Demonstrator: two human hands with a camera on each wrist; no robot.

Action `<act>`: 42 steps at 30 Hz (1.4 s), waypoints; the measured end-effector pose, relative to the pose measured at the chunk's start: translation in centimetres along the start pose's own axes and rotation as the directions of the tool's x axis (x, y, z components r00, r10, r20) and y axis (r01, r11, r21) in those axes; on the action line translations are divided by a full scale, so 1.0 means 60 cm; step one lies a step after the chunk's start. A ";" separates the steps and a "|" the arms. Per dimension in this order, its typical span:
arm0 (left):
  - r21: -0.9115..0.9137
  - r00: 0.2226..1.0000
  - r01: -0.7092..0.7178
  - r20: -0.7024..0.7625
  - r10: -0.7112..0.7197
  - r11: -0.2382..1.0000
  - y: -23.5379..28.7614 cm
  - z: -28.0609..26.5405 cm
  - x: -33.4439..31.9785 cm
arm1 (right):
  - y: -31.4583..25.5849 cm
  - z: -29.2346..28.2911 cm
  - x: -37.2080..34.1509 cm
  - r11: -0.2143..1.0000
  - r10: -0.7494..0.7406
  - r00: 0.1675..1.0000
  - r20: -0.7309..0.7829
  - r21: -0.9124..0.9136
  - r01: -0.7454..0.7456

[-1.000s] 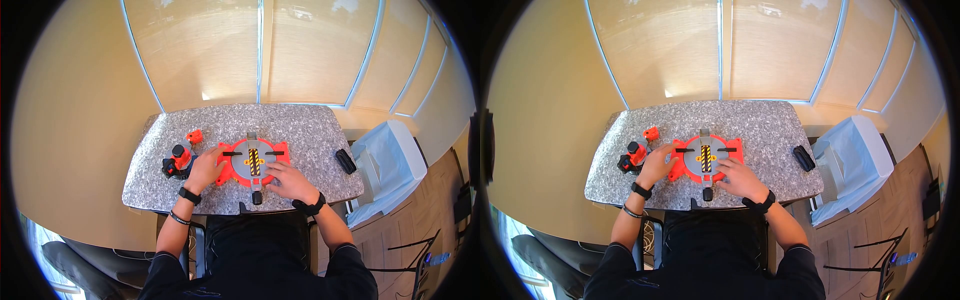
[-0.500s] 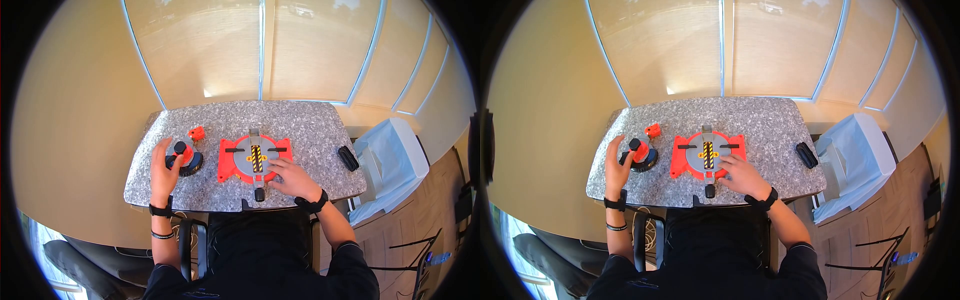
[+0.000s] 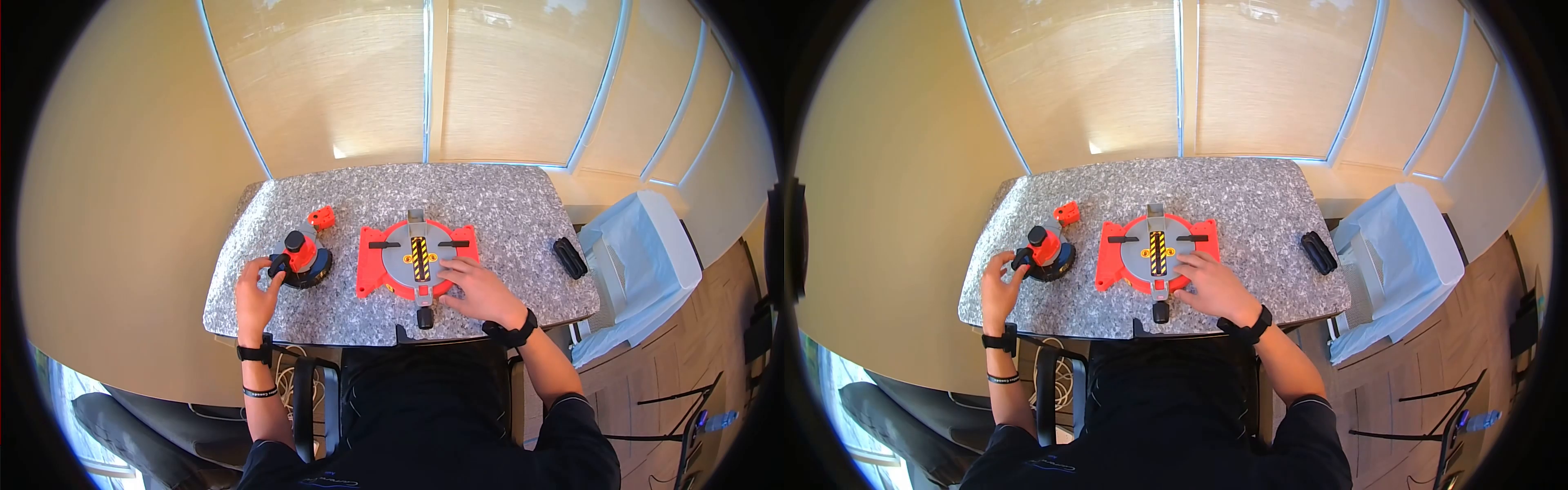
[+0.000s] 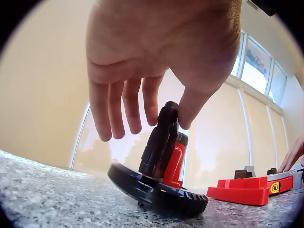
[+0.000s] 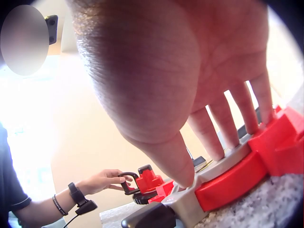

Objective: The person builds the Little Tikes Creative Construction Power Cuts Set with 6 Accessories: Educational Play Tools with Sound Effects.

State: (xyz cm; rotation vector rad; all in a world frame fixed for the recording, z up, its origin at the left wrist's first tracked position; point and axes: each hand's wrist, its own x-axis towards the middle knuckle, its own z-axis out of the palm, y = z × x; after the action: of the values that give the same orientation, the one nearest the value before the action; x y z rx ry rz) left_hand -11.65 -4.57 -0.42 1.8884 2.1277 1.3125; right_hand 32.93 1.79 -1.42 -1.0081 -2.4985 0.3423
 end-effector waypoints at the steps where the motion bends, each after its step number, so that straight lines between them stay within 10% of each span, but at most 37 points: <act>1: 0.000 1.000 0.001 0.000 -0.001 1.000 -0.007 0.003 -0.002 | -0.001 -0.001 0.000 1.000 0.004 1.000 0.005 0.002 -0.004; 13: -0.090 0.992 0.049 0.120 -0.038 0.995 -0.046 0.032 -0.005 | 0.002 0.000 -0.001 1.000 -0.003 1.000 -0.004 -0.006 0.003; 42: 0.121 0.967 -0.114 -0.214 0.138 0.986 0.098 -0.036 0.027 | 0.004 -0.004 0.002 0.999 0.046 0.999 0.014 0.029 -0.046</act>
State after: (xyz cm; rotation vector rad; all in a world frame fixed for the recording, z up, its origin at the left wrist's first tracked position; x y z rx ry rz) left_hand -8.41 -4.90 5.19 2.0378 2.2563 1.5303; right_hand 33.11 2.04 -1.28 -1.0563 -2.4778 0.3995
